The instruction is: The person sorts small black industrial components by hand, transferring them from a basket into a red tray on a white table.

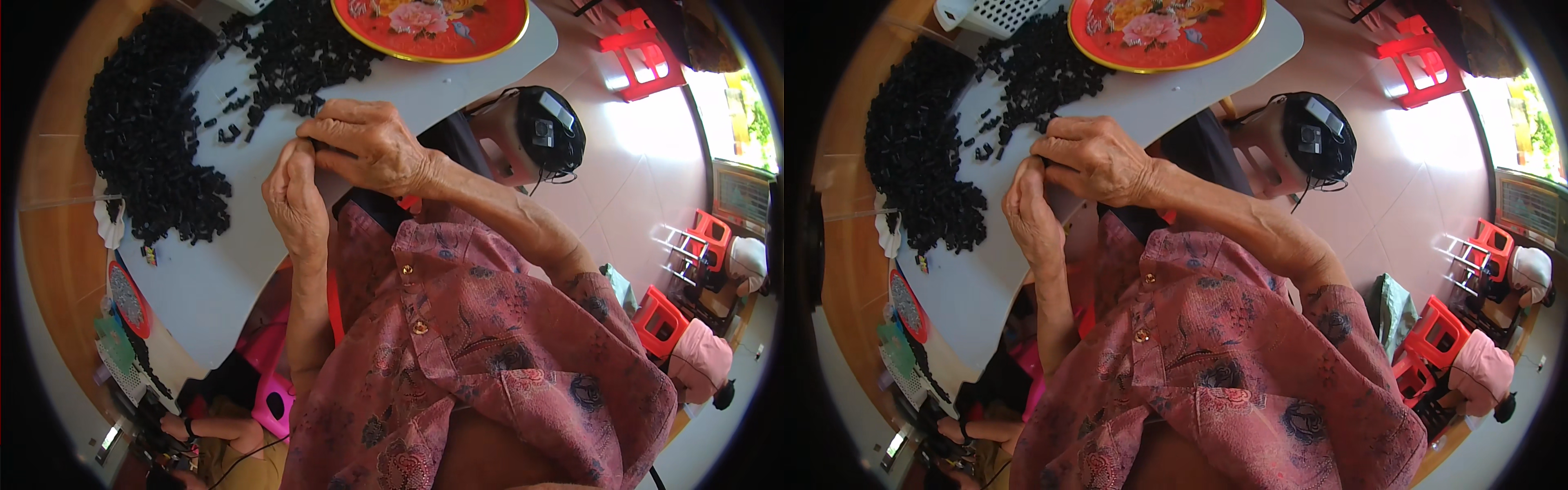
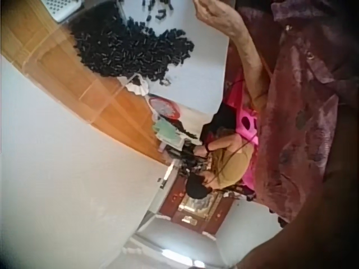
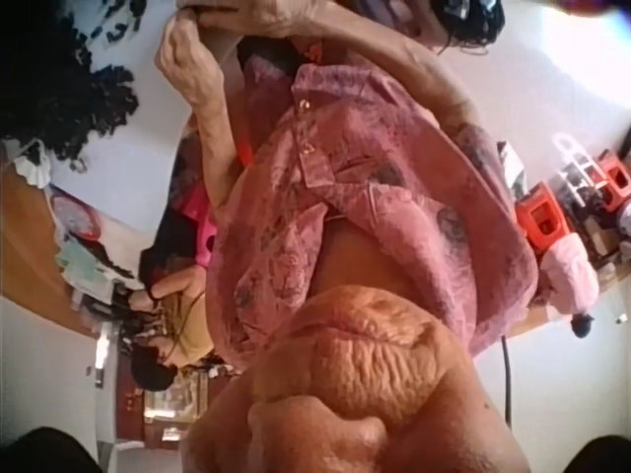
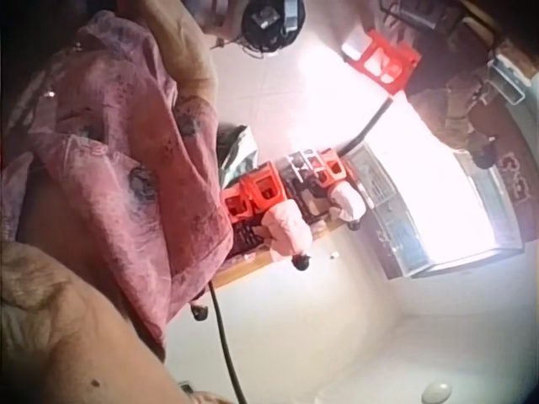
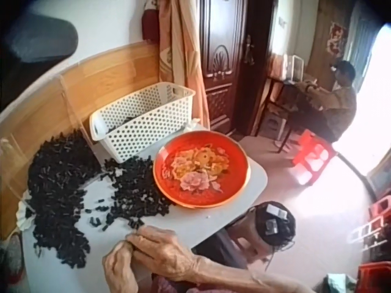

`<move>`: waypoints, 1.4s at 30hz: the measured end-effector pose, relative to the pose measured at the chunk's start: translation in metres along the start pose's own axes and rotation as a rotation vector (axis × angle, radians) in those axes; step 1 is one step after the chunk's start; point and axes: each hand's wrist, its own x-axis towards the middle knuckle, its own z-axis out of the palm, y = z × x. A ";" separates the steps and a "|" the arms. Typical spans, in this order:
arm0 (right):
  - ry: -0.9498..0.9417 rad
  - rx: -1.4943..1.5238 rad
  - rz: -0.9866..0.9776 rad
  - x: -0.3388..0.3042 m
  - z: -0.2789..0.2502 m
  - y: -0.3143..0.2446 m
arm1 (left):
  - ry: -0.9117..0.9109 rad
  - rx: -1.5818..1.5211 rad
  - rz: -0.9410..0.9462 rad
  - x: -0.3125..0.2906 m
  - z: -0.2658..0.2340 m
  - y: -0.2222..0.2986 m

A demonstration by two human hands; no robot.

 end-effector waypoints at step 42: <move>-0.108 0.161 0.348 0.004 -0.005 -0.012 | -0.023 0.758 0.420 0.109 -0.072 -0.043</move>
